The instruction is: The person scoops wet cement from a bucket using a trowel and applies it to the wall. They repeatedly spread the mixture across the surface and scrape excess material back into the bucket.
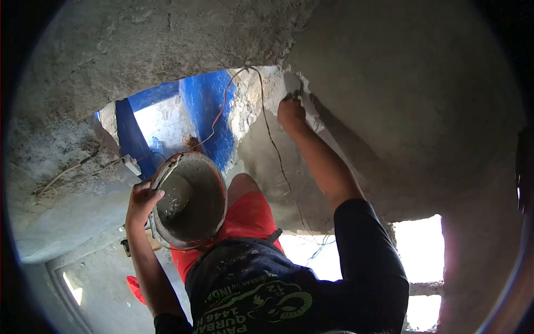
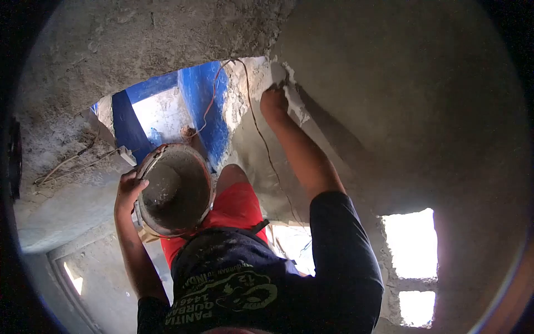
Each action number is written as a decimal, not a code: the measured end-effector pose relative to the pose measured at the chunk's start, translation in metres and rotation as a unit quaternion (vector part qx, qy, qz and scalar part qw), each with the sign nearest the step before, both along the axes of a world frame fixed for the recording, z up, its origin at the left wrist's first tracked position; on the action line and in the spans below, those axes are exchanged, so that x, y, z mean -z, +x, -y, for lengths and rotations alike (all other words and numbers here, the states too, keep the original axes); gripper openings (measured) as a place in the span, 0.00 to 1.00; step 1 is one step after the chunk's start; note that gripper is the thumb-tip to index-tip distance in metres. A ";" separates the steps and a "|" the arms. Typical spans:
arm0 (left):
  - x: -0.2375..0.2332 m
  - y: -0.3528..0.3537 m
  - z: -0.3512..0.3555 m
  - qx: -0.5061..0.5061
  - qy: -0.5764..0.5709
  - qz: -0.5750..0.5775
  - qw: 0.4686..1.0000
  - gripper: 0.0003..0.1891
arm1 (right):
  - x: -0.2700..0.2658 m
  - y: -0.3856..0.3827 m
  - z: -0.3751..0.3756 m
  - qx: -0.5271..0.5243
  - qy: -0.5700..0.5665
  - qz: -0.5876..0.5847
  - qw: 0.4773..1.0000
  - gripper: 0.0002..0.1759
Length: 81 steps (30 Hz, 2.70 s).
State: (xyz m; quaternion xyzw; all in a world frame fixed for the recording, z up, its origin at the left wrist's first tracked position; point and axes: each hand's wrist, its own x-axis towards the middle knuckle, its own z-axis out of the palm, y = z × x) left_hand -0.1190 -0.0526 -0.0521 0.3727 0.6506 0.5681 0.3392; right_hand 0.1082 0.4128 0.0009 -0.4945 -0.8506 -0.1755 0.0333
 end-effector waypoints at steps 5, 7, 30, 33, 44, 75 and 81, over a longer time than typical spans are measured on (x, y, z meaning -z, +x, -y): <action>0.010 -0.004 0.004 -0.023 0.001 0.017 1.000 0.22 | -0.031 -0.010 -0.003 -0.006 -0.005 -0.059 0.998 0.20; 0.005 -0.002 0.002 -0.024 -0.011 0.015 1.000 0.23 | -0.043 -0.009 -0.019 -0.049 0.074 -0.057 0.994 0.17; 0.006 -0.004 0.005 -0.014 0.000 0.038 0.999 0.23 | -0.015 0.064 0.034 -0.044 -0.059 0.074 0.995 0.20; 0.006 -0.004 0.009 -0.039 -0.012 0.041 0.998 0.23 | 0.017 0.071 0.036 -0.100 0.078 0.013 0.992 0.18; 0.007 -0.008 -0.010 -0.001 -0.050 0.032 0.998 0.22 | -0.007 -0.006 -0.012 0.035 -0.049 -0.236 0.970 0.15; 0.030 -0.042 0.021 -0.242 -0.062 0.121 0.961 0.20 | 0.099 0.223 0.295 0.073 -0.547 -0.703 0.449 0.22; 0.006 -0.044 -0.017 -0.144 -0.094 0.103 0.980 0.20 | 0.091 0.189 0.322 0.107 -0.716 -0.687 -0.055 0.26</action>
